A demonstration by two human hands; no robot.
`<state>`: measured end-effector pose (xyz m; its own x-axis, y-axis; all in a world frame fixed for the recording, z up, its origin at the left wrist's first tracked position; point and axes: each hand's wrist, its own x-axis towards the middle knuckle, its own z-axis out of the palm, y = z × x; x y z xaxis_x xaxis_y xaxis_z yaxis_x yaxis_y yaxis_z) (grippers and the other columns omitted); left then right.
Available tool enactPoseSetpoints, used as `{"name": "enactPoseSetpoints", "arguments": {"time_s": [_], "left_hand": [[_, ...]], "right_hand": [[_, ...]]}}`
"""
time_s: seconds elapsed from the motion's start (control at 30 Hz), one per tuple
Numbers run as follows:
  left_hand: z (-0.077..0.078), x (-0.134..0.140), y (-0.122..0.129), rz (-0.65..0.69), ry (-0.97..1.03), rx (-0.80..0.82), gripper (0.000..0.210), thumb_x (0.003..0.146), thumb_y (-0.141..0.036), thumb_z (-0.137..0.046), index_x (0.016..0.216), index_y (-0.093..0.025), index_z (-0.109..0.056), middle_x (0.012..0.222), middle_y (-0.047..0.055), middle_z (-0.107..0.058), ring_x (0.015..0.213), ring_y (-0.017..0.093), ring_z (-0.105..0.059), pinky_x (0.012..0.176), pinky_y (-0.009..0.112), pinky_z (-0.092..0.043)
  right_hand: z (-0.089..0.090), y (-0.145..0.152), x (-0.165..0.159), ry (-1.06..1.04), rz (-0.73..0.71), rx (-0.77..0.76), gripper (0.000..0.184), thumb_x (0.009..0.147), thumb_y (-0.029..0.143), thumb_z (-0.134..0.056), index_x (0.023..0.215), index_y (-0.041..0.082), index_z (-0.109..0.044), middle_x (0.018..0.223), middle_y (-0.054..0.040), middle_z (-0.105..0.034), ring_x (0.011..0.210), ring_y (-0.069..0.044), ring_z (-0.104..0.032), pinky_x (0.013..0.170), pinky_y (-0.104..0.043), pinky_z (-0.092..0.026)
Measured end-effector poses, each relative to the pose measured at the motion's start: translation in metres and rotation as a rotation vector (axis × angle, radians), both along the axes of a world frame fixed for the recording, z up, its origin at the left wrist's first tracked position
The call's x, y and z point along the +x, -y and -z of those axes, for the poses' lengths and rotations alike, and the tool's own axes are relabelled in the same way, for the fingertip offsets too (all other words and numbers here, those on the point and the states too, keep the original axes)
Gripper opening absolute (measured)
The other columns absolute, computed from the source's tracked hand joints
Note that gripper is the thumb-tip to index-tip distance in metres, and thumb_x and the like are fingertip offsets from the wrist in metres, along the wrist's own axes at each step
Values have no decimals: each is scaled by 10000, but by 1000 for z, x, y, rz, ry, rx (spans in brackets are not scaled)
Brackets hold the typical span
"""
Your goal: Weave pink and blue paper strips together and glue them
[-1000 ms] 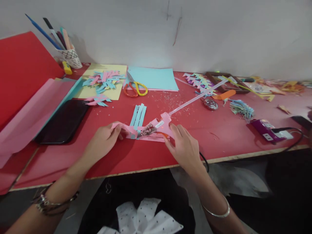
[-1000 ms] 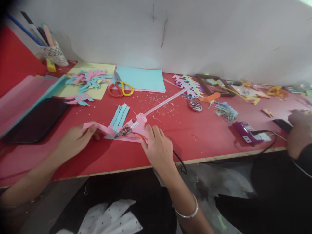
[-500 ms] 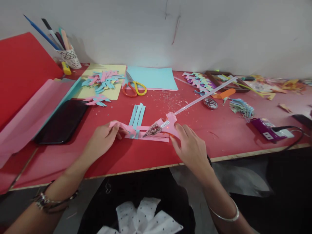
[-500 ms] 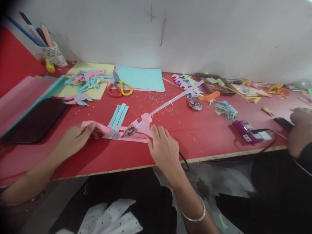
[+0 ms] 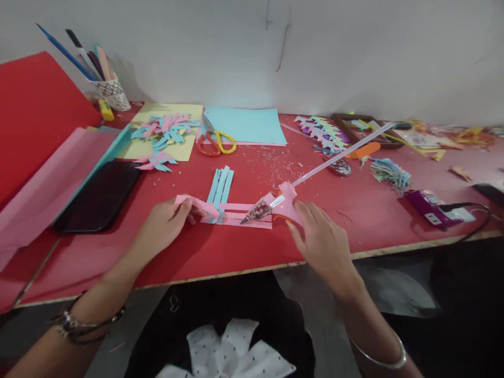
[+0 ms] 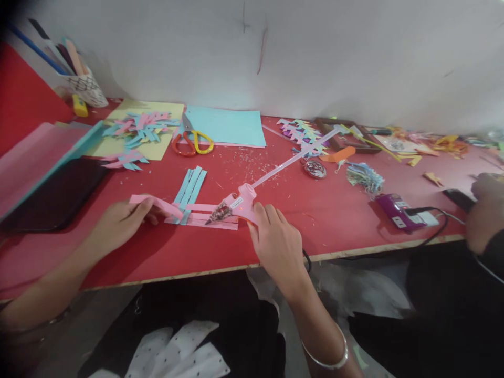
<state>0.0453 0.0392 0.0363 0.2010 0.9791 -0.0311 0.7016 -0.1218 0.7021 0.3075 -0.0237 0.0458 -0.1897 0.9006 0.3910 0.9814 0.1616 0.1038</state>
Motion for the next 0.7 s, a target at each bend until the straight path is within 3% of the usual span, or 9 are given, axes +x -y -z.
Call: {"name": "enactPoseSetpoints", "arguments": {"time_s": [0.37, 0.7], "left_hand": [[0, 2, -3, -33, -20, 5, 459, 751, -489, -252, 629, -222, -605, 620, 21, -690, 551, 159, -603, 598, 263, -460], [1, 0, 0, -45, -25, -33, 437, 805, -443, -275, 699, -202, -624, 680, 25, -693, 613, 156, -600, 658, 256, -433]], "right_hand": [[-8, 3, 14, 55, 4, 54, 301, 910, 300, -304, 997, 144, -546, 792, -77, -612, 695, -179, -579, 495, -251, -371], [-11, 10, 24, 15, 95, -8, 287, 882, 275, -331, 1031, 164, -551, 849, -93, -611, 726, -202, -573, 500, -268, -390]]}}
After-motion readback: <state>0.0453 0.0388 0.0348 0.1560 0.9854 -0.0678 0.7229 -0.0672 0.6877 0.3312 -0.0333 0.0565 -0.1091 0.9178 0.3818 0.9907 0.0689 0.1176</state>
